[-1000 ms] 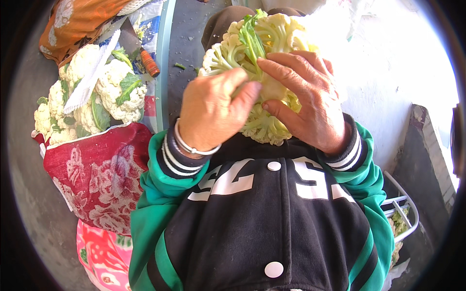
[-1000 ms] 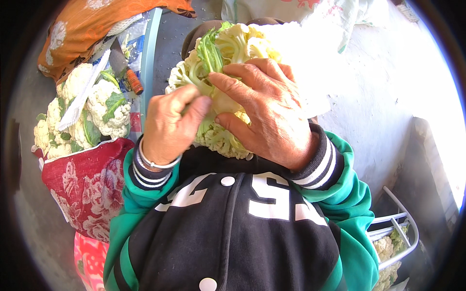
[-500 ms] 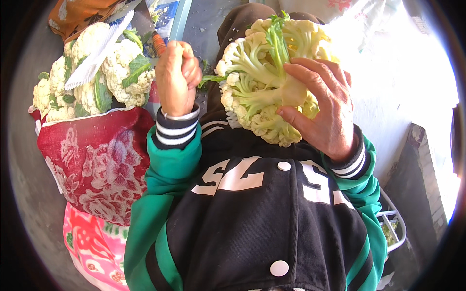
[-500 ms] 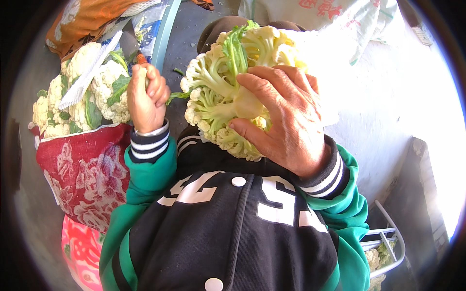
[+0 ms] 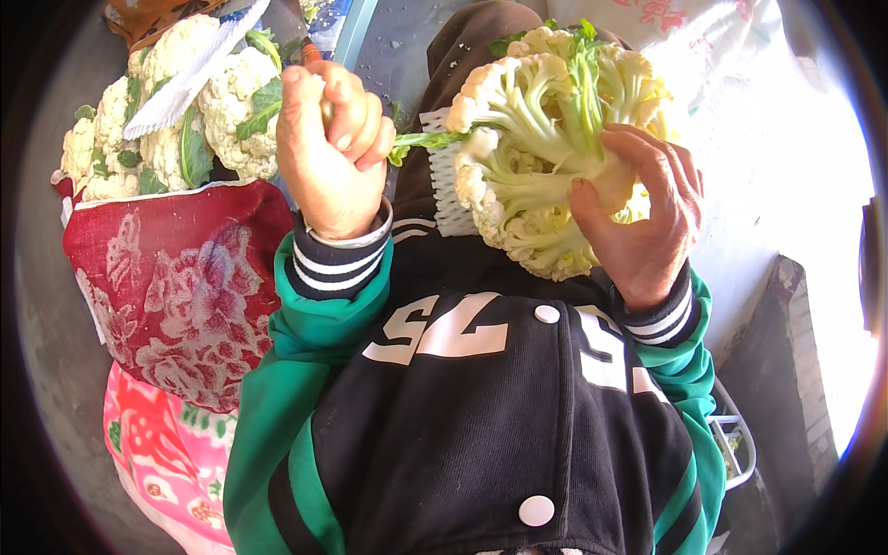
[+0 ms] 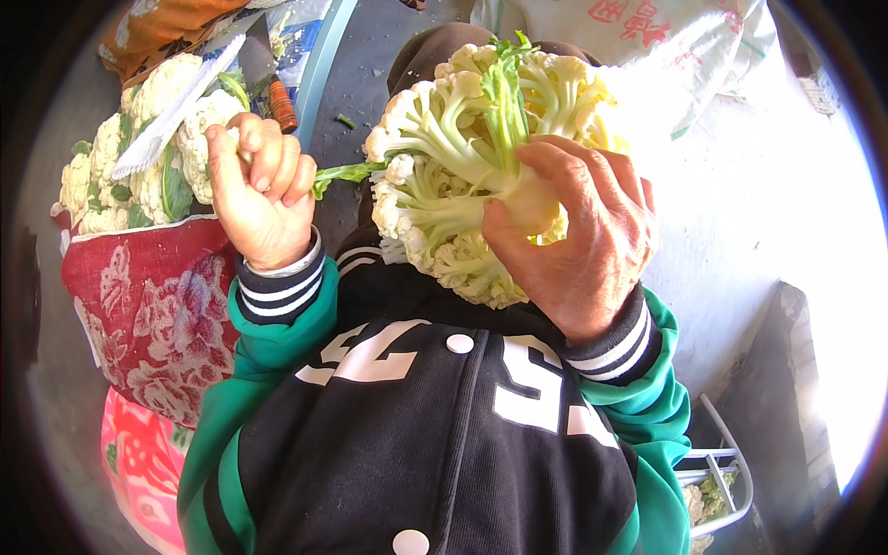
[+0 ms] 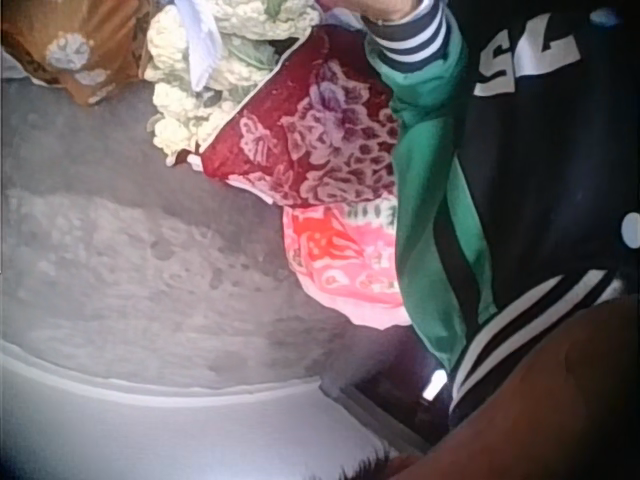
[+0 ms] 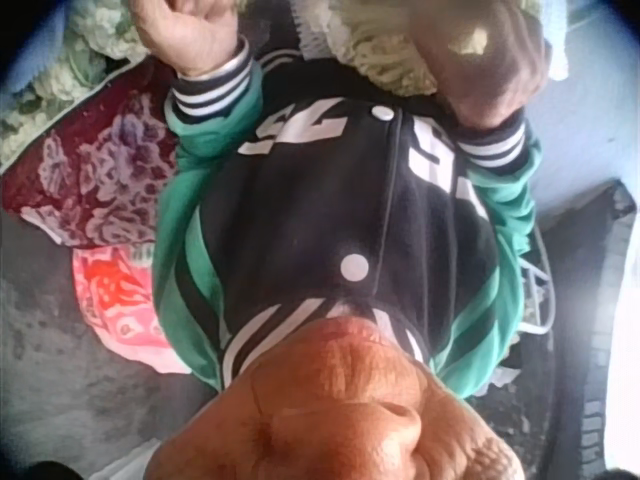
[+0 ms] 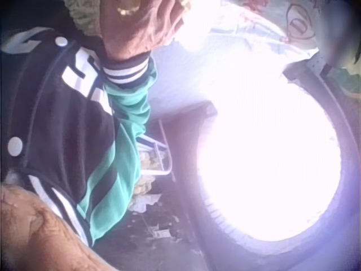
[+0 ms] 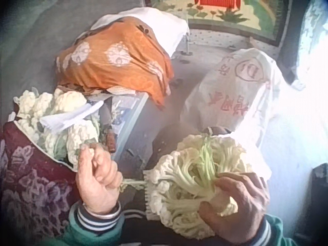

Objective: The person holds a head of cauliflower and uses a large knife to trim the stem and outer leaves. They then use their hands to pull away additional leaves and florets, continuing to clean the cauliflower head.

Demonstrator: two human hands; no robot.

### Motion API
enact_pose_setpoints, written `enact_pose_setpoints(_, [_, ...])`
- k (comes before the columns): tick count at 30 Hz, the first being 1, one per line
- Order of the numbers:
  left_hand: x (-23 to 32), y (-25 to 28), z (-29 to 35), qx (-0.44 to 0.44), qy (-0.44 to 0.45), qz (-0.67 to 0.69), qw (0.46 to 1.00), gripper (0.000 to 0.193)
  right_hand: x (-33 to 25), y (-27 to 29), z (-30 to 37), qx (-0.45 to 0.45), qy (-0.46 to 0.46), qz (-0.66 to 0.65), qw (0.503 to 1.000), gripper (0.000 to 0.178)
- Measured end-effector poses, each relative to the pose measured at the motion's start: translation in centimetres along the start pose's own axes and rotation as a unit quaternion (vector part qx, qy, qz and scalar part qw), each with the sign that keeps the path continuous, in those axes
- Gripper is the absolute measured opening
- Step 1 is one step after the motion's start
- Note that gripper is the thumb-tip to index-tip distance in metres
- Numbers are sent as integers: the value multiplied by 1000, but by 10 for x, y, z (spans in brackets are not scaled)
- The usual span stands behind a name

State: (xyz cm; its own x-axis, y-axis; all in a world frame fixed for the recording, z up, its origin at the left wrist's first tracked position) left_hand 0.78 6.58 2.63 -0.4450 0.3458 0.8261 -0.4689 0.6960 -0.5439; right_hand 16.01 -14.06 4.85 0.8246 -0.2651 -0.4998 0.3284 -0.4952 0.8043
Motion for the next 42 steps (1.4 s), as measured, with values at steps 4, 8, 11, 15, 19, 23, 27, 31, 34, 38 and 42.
enact_pose_setpoints(4, [26,23,2,33,-63,16,997,42,7,4,7,20,-10,-20,1000,39])
enact_pose_setpoints(8, [35,34,6,67,-67,-120,988,35,13,8,14,28,-10,-41,999,40])
enact_pose_setpoints(11, [22,36,7,63,13,-376,924,25,17,8,21,35,-22,-69,997,40])
enact_pose_setpoints(15, [-1,22,2,-43,-30,-568,822,49,16,8,21,34,-21,-64,997,41])
enact_pose_setpoints(19, [-25,-7,12,-134,160,-337,918,61,8,2,17,16,7,-56,998,41])
enact_pose_setpoints(23, [-36,-6,14,-151,213,-272,926,74,6,3,14,-9,11,-37,999,44])
enact_pose_setpoints(27, [-33,-14,16,-174,169,-300,922,71,6,15,8,-39,38,-38,998,49])
enact_pose_setpoints(31, [-33,-27,14,-167,130,-349,913,75,-4,32,-23,-52,130,-6,990,61])
enact_pose_setpoints(34, [-39,-35,18,-145,70,-307,938,65,-13,25,-55,-163,225,-15,961,71])
enact_pose_setpoints(38, [-40,-42,22,-132,63,-288,946,73,-29,7,-74,-272,272,-35,922,70])
enact_pose_setpoints(42, [-40,-42,24,-100,61,-258,959,82,-28,-6,-85,-317,267,-78,907,68])
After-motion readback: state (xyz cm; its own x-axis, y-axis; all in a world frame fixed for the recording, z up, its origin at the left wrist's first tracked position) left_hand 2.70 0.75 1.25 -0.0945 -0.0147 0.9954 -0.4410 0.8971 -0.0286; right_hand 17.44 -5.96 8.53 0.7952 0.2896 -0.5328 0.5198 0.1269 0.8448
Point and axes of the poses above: each hand's wrist, its own z-axis away from the middle knuckle, its own y-axis out of the back of the hand, x = y × z, the point moved 4 cm from there along -z, towards the middle knuckle, and after that the axes turned 9 degrees about -x, right-handed, at the moved point
